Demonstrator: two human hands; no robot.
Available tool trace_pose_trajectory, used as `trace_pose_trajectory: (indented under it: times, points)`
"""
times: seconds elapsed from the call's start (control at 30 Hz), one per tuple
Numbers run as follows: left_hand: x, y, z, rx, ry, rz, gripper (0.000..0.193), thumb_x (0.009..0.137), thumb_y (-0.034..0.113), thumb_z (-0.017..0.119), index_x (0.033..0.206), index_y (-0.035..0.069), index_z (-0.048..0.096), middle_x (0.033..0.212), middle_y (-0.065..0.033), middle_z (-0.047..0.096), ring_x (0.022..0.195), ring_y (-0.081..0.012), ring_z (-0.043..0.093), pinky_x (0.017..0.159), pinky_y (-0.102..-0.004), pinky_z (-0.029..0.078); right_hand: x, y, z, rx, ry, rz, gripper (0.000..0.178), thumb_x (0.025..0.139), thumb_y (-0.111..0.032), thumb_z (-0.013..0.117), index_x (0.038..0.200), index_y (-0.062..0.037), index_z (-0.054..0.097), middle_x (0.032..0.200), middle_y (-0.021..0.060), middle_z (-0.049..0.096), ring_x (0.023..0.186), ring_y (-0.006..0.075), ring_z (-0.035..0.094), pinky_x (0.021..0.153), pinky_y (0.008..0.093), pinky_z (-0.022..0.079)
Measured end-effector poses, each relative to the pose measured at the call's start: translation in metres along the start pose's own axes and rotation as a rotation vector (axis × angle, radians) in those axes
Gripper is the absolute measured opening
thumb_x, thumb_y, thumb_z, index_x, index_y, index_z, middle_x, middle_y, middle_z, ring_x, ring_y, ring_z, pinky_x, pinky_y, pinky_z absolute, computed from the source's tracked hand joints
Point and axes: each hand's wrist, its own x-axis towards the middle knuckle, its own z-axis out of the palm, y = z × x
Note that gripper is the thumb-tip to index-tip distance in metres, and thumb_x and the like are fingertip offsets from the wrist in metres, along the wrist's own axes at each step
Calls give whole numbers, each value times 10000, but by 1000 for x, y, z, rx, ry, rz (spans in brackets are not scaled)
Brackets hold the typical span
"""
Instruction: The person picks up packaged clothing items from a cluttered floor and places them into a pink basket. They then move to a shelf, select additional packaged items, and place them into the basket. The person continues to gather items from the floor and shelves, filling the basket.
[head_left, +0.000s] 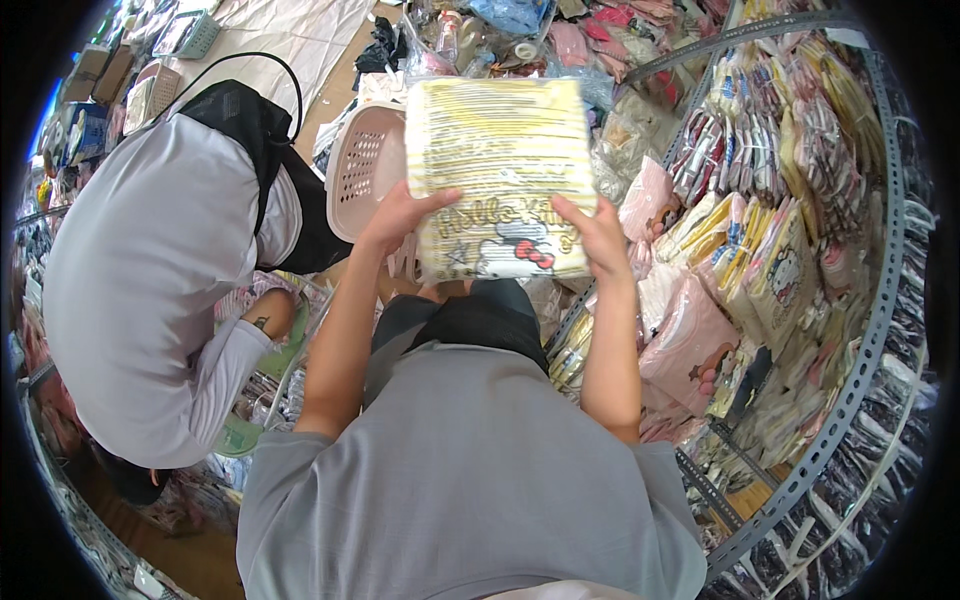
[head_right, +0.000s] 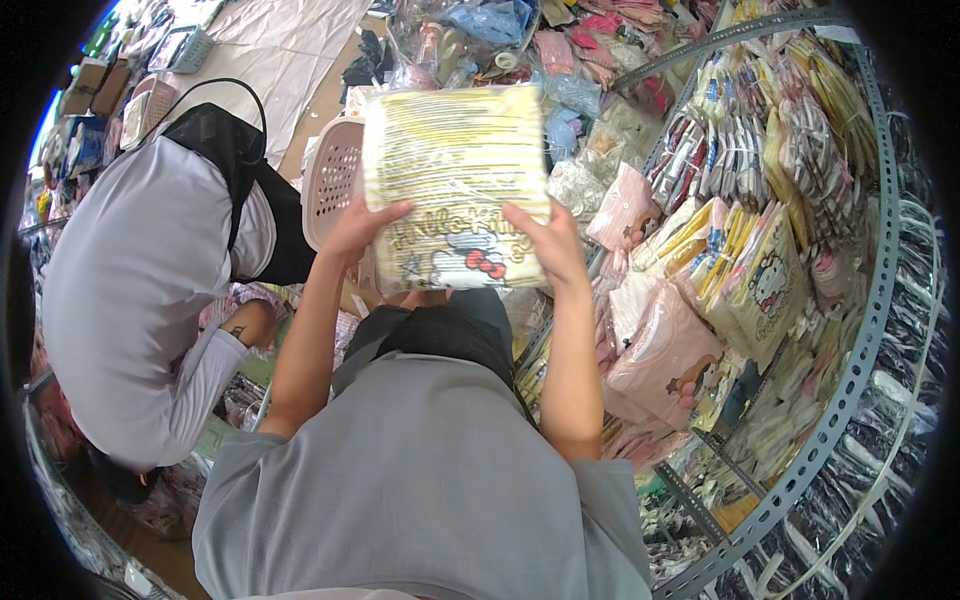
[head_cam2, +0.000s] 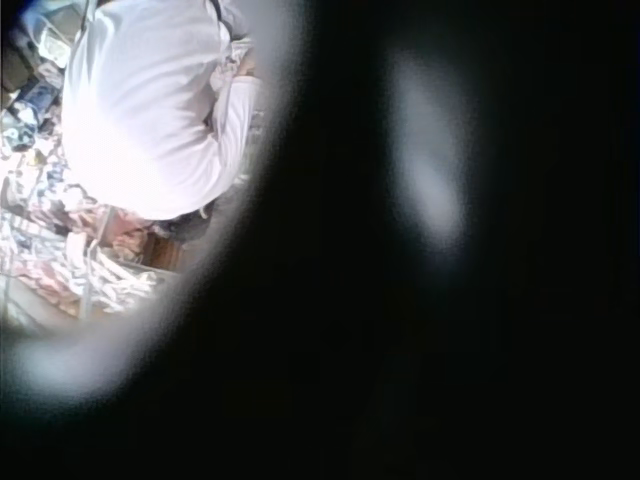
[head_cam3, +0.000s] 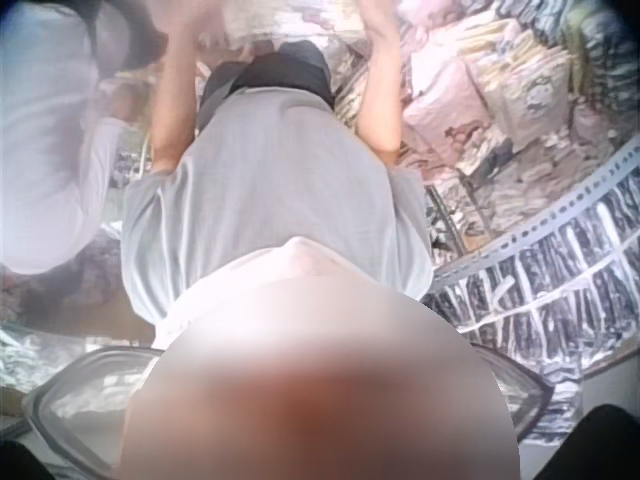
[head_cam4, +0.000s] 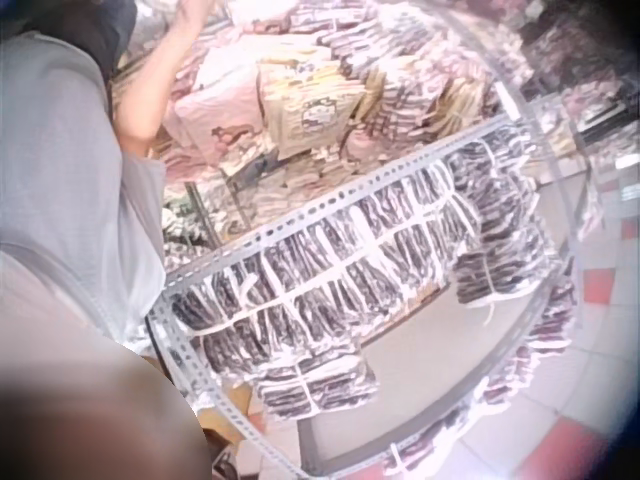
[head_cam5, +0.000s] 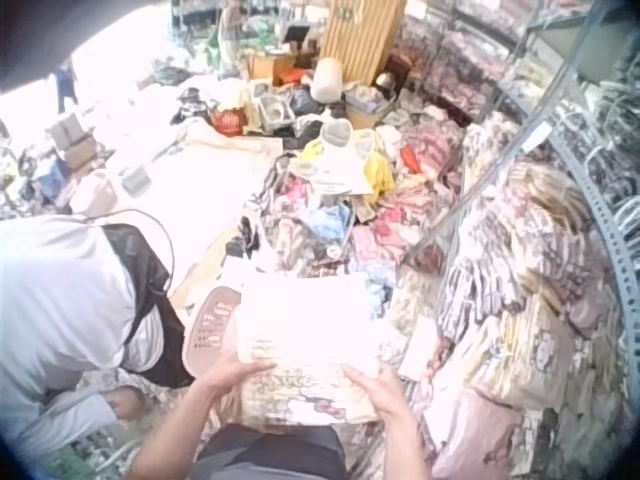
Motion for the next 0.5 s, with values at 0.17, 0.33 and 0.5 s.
trace_pose_trajectory:
  times: [0.17, 0.33, 0.5]
  points:
    - [0, -3, 16, 44, -110, -23, 594, 868, 198, 803, 1363, -3, 543, 1283, -120, 659, 1138, -200, 646, 948, -360, 527, -28, -7, -34, -4, -61, -40, 426, 910, -130, 753, 1261, 59, 604, 1156, 111, 708, 1005, 148, 673, 898, 300, 528]
    - [4, -10, 16, 81, -190, 93, 603, 869, 178, 796, 1380, 2, 529, 1290, -126, 657, 1153, -194, 639, 981, -359, 508, -19, 29, -30, -53, 54, 121, 499, 900, -157, 764, 1303, 66, 571, 1188, 136, 691, 1027, 183, 667, 892, 321, 531]
    - [-1, -8, 8, 98, -126, 24, 505, 942, 235, 726, 1356, -4, 565, 1274, -115, 666, 1138, -171, 640, 968, -333, 507, -30, 14, -3, -84, 139, 91, 436, 903, -143, 748, 1269, 53, 615, 1139, 134, 707, 977, 174, 679, 850, 316, 541]
